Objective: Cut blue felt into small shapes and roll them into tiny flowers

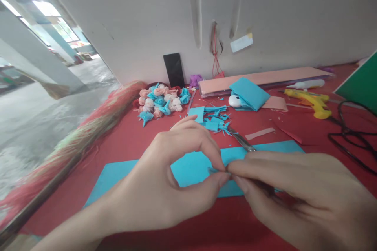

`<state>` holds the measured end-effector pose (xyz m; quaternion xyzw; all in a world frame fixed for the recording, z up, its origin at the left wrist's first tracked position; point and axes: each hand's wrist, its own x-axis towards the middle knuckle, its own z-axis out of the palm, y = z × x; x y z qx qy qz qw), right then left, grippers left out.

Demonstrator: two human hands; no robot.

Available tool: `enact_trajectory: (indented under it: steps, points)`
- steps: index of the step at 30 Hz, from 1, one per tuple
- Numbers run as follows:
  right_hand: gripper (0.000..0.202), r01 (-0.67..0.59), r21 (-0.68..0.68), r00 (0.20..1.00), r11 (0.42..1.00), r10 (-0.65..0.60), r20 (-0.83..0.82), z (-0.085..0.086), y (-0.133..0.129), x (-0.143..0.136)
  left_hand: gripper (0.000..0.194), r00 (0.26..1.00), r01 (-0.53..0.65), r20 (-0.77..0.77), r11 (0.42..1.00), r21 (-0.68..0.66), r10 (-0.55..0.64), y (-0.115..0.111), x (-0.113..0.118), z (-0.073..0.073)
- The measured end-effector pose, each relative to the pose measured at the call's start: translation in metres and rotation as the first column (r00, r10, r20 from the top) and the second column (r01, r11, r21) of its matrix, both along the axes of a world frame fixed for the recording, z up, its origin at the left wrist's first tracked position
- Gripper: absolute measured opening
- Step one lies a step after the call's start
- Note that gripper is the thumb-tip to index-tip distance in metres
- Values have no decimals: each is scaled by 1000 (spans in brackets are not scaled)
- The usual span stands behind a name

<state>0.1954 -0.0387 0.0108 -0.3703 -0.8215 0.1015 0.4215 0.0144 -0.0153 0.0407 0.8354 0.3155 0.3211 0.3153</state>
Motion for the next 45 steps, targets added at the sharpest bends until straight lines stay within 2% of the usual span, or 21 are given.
enact_trajectory:
  steps: [3, 6, 10, 14, 15, 16, 19, 24, 29, 32, 37, 40, 42, 45]
  points:
    - [27, 24, -4, 998, 1000, -24, 58, 5, 0, 2, 14, 1000, -7, -7, 1000, 14, 7, 0, 0, -1]
    - [25, -10, -59, 996, 998, 15, 85, 6, 2, 4, 14, 1000, -7, -13, 1000, 23, 7, 1, -1, -3]
    - [24, -30, -145, 999, 989, 34, 20, 3, 3, 4, 13, 1000, -15, -21, 1000, 24, 16, 1, -2, -3]
    - [27, -70, -145, 991, 987, 52, -126, 0, 3, 1, 11, 999, -35, -32, 999, 35, 36, 0, -3, -3]
    - [26, -35, -193, 996, 981, 20, -83, 0, 3, 1, 11, 999, -37, -36, 999, 37, 39, 0, -3, -3]
    - [26, -69, -152, 991, 986, 50, -124, -1, 3, 1, 10, 998, -40, -39, 999, 36, 41, 1, -3, -3]
    - [25, -69, -200, 993, 977, 49, -105, 0, 5, 0, 10, 998, -40, -44, 999, 13, 41, 1, -3, -4]
    - [22, -48, -332, 996, 942, 21, -83, 6, 9, -5, 8, 999, -29, -39, 999, -44, 27, 0, -4, -4]
    - [23, -105, -434, 988, 895, 46, -145, 11, 16, -5, 8, 1000, -27, 2, 995, -93, 27, -1, -2, -2]
    - [21, -219, -536, 963, 815, 91, -254, 13, 17, -2, 9, 998, -26, 48, 994, -103, 31, -1, -1, 0]
    - [21, -413, -705, 888, 576, 82, -453, 17, 11, 0, 16, 996, 20, 88, 991, -135, -8, -3, -2, 2]
    - [18, -437, -780, 874, 449, 7, -486, 20, 7, 0, 19, 993, 52, 116, 987, -153, -34, -2, -4, 1]
    - [17, -428, -815, 876, 391, -43, -481, 21, 7, 0, 19, 991, 59, 125, 986, -159, -39, -1, -5, 1]
    - [17, -449, -828, 877, 335, -15, -481, 20, 10, 2, 20, 991, 55, 127, 985, -163, -34, -1, -6, 1]
